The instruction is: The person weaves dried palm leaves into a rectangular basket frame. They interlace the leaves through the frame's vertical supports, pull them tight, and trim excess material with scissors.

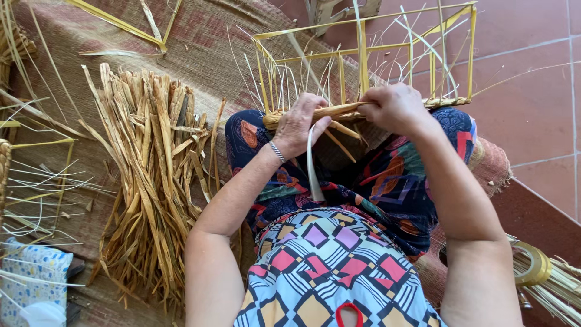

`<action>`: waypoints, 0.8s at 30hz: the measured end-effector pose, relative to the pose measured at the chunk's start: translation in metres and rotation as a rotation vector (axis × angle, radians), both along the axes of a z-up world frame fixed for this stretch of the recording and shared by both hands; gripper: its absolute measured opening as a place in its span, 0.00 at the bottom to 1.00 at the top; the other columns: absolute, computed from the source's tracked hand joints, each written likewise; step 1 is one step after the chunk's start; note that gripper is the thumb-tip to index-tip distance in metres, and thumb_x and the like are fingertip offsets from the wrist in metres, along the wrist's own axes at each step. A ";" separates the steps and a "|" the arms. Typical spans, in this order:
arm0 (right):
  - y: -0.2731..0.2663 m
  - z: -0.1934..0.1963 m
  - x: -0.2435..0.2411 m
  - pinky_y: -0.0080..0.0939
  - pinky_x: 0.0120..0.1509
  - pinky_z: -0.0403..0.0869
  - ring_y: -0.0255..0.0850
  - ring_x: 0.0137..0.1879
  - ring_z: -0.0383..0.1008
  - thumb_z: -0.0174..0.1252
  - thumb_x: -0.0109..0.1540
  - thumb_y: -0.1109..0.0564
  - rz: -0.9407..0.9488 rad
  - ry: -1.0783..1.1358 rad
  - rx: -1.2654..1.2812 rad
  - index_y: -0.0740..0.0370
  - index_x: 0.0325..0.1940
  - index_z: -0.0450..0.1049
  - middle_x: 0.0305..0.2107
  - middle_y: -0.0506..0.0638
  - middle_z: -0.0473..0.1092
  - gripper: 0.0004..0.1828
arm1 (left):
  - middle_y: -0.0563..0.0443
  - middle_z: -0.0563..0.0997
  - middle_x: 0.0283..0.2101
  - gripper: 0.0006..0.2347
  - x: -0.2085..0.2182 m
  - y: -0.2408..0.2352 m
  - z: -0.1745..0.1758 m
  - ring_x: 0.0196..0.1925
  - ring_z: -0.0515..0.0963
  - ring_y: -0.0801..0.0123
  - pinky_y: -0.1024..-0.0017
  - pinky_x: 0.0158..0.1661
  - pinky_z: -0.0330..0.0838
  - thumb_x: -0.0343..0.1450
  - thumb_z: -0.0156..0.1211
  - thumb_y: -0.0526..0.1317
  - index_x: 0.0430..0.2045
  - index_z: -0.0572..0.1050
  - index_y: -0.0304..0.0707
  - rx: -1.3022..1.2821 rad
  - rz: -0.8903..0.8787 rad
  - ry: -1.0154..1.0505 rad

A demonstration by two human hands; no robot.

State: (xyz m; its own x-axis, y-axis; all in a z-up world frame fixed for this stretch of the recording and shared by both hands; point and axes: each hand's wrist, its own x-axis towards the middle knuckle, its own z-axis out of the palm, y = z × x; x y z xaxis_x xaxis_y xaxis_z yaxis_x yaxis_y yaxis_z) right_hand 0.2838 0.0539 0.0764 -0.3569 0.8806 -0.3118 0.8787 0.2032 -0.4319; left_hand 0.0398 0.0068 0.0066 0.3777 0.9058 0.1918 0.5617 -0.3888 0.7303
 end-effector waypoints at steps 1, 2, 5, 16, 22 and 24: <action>-0.007 0.001 -0.003 0.55 0.44 0.73 0.49 0.34 0.77 0.66 0.59 0.47 0.065 0.045 0.140 0.56 0.41 0.82 0.27 0.52 0.76 0.13 | 0.44 0.70 0.43 0.13 -0.008 -0.001 0.000 0.46 0.76 0.55 0.60 0.46 0.76 0.69 0.66 0.41 0.42 0.70 0.35 0.033 -0.023 -0.030; -0.017 0.002 -0.008 0.56 0.44 0.73 0.46 0.32 0.77 0.66 0.56 0.47 0.130 0.090 0.280 0.56 0.41 0.80 0.27 0.50 0.77 0.15 | 0.43 0.69 0.42 0.15 -0.013 -0.003 0.000 0.45 0.76 0.54 0.60 0.46 0.76 0.67 0.67 0.40 0.41 0.69 0.34 0.066 -0.046 -0.060; -0.033 -0.009 -0.029 0.55 0.41 0.73 0.44 0.31 0.77 0.66 0.56 0.42 0.165 0.113 0.481 0.55 0.42 0.77 0.27 0.48 0.75 0.18 | 0.48 0.72 0.44 0.08 -0.016 -0.006 0.005 0.45 0.79 0.56 0.61 0.43 0.76 0.69 0.67 0.34 0.38 0.73 0.40 0.109 -0.051 -0.015; -0.033 -0.086 -0.033 0.50 0.30 0.71 0.47 0.28 0.75 0.63 0.66 0.41 0.024 0.077 0.450 0.58 0.34 0.71 0.23 0.52 0.73 0.20 | 0.51 0.75 0.33 0.05 -0.006 0.002 -0.011 0.31 0.78 0.66 0.69 0.31 0.76 0.74 0.63 0.35 0.33 0.71 0.41 0.083 0.001 -0.031; -0.064 -0.071 -0.020 0.60 0.38 0.73 0.58 0.30 0.78 0.56 0.69 0.43 -0.147 0.154 0.056 0.58 0.37 0.75 0.22 0.59 0.76 0.17 | 0.57 0.77 0.20 0.05 0.000 0.020 -0.045 0.20 0.78 0.72 0.71 0.25 0.73 0.72 0.61 0.36 0.32 0.70 0.41 -0.292 0.210 0.015; -0.064 -0.066 -0.013 0.59 0.40 0.75 0.58 0.33 0.79 0.52 0.70 0.43 -0.211 0.319 -0.158 0.59 0.36 0.75 0.24 0.60 0.75 0.18 | 0.57 0.77 0.19 0.06 0.000 0.032 -0.046 0.21 0.79 0.71 0.69 0.27 0.74 0.71 0.61 0.35 0.34 0.70 0.41 -0.349 0.213 0.030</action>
